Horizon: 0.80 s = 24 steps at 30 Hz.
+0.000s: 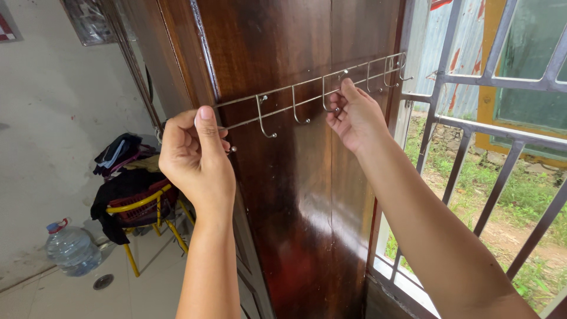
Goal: The person hammers nails into a wooden door frame using a hammer, then hangs a metal hook rack on the nails and places a folded plaid cloth on one of the hooks.
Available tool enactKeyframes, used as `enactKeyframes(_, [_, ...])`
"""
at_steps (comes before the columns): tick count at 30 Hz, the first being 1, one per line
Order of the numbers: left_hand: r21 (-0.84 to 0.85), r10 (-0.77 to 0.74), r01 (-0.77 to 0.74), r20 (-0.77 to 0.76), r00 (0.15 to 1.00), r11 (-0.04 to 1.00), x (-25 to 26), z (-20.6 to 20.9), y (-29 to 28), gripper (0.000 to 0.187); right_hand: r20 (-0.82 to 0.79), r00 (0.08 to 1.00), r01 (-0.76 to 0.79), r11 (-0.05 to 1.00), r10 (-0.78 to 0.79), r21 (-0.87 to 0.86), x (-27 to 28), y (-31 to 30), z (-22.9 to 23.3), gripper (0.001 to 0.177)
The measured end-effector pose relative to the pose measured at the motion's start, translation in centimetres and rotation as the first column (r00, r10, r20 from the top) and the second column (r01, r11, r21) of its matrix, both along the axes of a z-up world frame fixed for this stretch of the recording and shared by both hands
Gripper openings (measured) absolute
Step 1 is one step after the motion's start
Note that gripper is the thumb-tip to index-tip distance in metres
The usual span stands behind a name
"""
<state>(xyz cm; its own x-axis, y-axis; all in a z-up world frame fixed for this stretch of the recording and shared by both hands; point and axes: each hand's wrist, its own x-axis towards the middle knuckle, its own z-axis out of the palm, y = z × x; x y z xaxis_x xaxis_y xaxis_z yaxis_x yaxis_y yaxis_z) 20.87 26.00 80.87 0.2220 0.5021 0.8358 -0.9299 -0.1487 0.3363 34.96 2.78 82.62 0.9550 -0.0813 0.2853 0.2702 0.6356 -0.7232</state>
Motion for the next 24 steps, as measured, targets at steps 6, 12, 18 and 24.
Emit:
enactKeyframes(6, [-0.019, 0.02, -0.02, -0.008, 1.0, 1.0, 0.5, 0.4, 0.3, 0.024, -0.043, 0.999, -0.028, 0.999, 0.026, -0.03, 0.7, 0.1, 0.3, 0.018])
enactKeyframes(12, [-0.035, 0.044, -0.046, -0.049, 0.998, 0.998, 0.9, -0.1, 0.7, 0.025, -0.084, 0.996, -0.033, 0.997, 0.027, -0.077, 1.1, 0.0, -0.1, 0.02])
enactKeyframes(18, [-0.037, 0.028, -0.031, -0.07, 0.997, 0.999, 1.1, -0.7, 0.9, 0.024, -0.099, 0.995, -0.022, 0.992, 0.01, -0.126, 1.3, -0.1, 0.0, 0.022])
enactKeyframes(24, [-0.012, 0.027, -0.028, -0.059, 0.998, 1.0, 1.1, -0.7, 1.0, 0.025, -0.089, 0.996, -0.024, 0.991, 0.012, -0.135, 1.6, -0.2, 0.0, 0.021])
